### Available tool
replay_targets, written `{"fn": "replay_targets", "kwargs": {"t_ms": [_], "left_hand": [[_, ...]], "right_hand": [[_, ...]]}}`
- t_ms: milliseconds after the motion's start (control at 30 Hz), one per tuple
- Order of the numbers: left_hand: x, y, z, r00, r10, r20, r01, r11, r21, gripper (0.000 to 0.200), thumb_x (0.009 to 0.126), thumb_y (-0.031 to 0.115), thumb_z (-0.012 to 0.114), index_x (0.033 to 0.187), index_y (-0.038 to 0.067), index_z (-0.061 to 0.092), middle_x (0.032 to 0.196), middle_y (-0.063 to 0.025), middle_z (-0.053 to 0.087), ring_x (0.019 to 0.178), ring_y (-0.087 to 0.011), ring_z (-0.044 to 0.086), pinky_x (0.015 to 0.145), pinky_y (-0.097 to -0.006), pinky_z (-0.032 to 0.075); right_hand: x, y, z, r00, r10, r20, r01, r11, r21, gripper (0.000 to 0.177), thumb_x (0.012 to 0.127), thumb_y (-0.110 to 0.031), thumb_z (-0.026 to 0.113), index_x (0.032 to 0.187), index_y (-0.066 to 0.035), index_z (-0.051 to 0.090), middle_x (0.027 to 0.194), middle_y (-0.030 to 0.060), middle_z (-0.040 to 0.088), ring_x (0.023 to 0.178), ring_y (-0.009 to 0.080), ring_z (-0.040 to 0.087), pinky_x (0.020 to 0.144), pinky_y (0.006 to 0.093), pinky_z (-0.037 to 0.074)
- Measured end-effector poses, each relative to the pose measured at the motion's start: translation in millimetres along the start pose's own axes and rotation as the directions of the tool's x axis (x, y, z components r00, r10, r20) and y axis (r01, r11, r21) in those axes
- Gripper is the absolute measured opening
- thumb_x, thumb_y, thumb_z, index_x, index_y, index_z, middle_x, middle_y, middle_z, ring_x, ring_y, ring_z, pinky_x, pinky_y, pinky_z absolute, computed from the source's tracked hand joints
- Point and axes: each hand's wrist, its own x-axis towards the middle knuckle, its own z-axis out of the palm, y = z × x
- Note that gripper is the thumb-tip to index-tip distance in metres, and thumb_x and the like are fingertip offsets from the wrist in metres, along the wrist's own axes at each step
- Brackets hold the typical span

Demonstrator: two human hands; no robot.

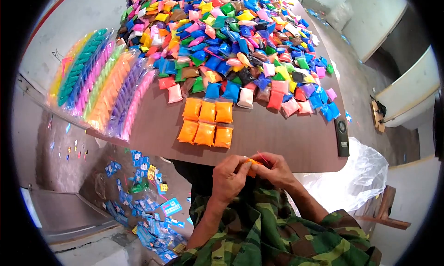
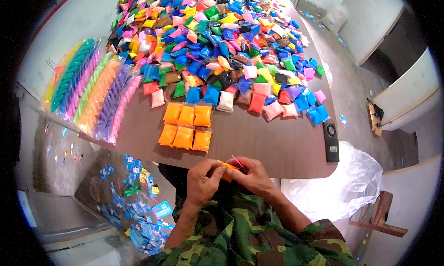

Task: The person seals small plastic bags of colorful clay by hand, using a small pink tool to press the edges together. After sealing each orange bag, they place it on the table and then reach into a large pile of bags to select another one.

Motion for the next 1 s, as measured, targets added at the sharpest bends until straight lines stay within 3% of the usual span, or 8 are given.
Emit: {"fn": "replay_targets", "kwargs": {"t_ms": [67,133,267,467,567,667,833,1000], "left_hand": [[-2.3,4.0,-0.9,0.997,-0.078,-0.01,0.077,0.992,-0.097,0.021,0.1,0.015,0.08,0.113,-0.001,0.076,0.095,-0.0055,0.077,0.085,-0.0102,0.072,0.076,-0.027,0.059],[-1.7,2.1,1.8,0.982,-0.186,-0.022,0.17,0.935,-0.31,0.024,0.1,0.016,0.081,0.114,-0.002,0.075,0.095,-0.0047,0.077,0.084,-0.0096,0.071,0.075,-0.0266,0.058],[-6.7,-9.4,9.3,0.954,-0.298,0.033,0.272,0.814,-0.513,0.025,0.101,0.018,0.08,0.115,-0.003,0.074,0.095,-0.0033,0.076,0.084,-0.008,0.069,0.074,-0.025,0.057],[-6.4,-10.5,2.5,0.976,-0.217,-0.007,0.214,0.968,-0.134,0.024,0.103,0.019,0.077,0.112,-0.003,0.074,0.094,-0.0029,0.075,0.086,-0.0076,0.068,0.075,-0.0248,0.056],[-7.1,-6.0,1.3,0.984,-0.175,0.019,0.175,0.975,-0.138,0.024,0.103,0.02,0.077,0.113,-0.002,0.075,0.094,-0.0032,0.076,0.085,-0.0081,0.068,0.076,-0.0258,0.056],[-6.3,-2.6,4.4,0.977,-0.213,0.029,0.212,0.935,-0.283,0.024,0.102,0.02,0.077,0.115,-0.001,0.075,0.094,-0.0036,0.076,0.086,-0.0088,0.068,0.077,-0.0269,0.057],[-6.3,-10.4,5.8,0.98,-0.201,-0.003,0.194,0.948,-0.252,0.022,0.102,0.017,0.076,0.115,0.0,0.075,0.092,-0.0026,0.075,0.084,-0.0091,0.069,0.076,-0.0266,0.057],[-7.1,-10.2,2.2,0.986,-0.146,0.084,0.159,0.969,-0.187,0.02,0.101,0.015,0.076,0.113,-0.001,0.075,0.094,-0.0044,0.075,0.086,-0.01,0.068,0.079,-0.0281,0.057]], "right_hand": [[0.3,-2.4,-1.3,1.0,0.022,0.013,-0.022,1.0,-0.021,0.025,0.103,-0.021,0.077,0.113,0.002,0.077,0.092,0.0001,0.073,0.079,0.0069,0.064,0.07,0.0231,0.052],[0.2,-8.8,0.4,0.999,0.021,-0.026,-0.021,1.0,-0.005,0.026,0.104,-0.022,0.076,0.114,0.002,0.078,0.091,-0.0002,0.073,0.078,0.0065,0.063,0.07,0.0227,0.052],[0.7,-2.9,12.3,0.993,-0.002,-0.118,0.028,0.976,0.215,0.025,0.104,-0.021,0.075,0.117,0.0,0.077,0.09,-0.0001,0.072,0.075,0.0046,0.061,0.066,0.0216,0.05],[-4.7,5.2,10.6,0.995,0.063,-0.081,-0.056,0.994,0.091,0.027,0.104,-0.022,0.076,0.12,0.0,0.077,0.091,-0.0003,0.073,0.073,0.005,0.06,0.065,0.0208,0.049],[-6.4,9.1,8.0,0.993,0.062,-0.096,-0.056,0.996,0.066,0.027,0.104,-0.022,0.077,0.12,0.0,0.077,0.091,-0.0001,0.073,0.073,0.0053,0.061,0.066,0.0208,0.05],[-8.8,8.3,8.6,0.993,-0.004,-0.114,0.013,0.997,0.079,0.027,0.103,-0.02,0.077,0.121,0.0,0.077,0.092,0.0002,0.074,0.075,0.0055,0.062,0.066,0.0217,0.051],[-10.8,-6.2,7.1,0.998,0.034,-0.058,-0.034,0.999,0.004,0.027,0.101,-0.019,0.078,0.119,0.002,0.077,0.095,0.0011,0.075,0.083,0.0073,0.066,0.074,0.0239,0.054],[-5.4,-9.6,5.7,0.998,0.039,-0.055,-0.038,0.999,0.022,0.028,0.1,-0.018,0.079,0.119,0.003,0.076,0.098,0.0014,0.075,0.088,0.0088,0.066,0.079,0.0256,0.055]]}}
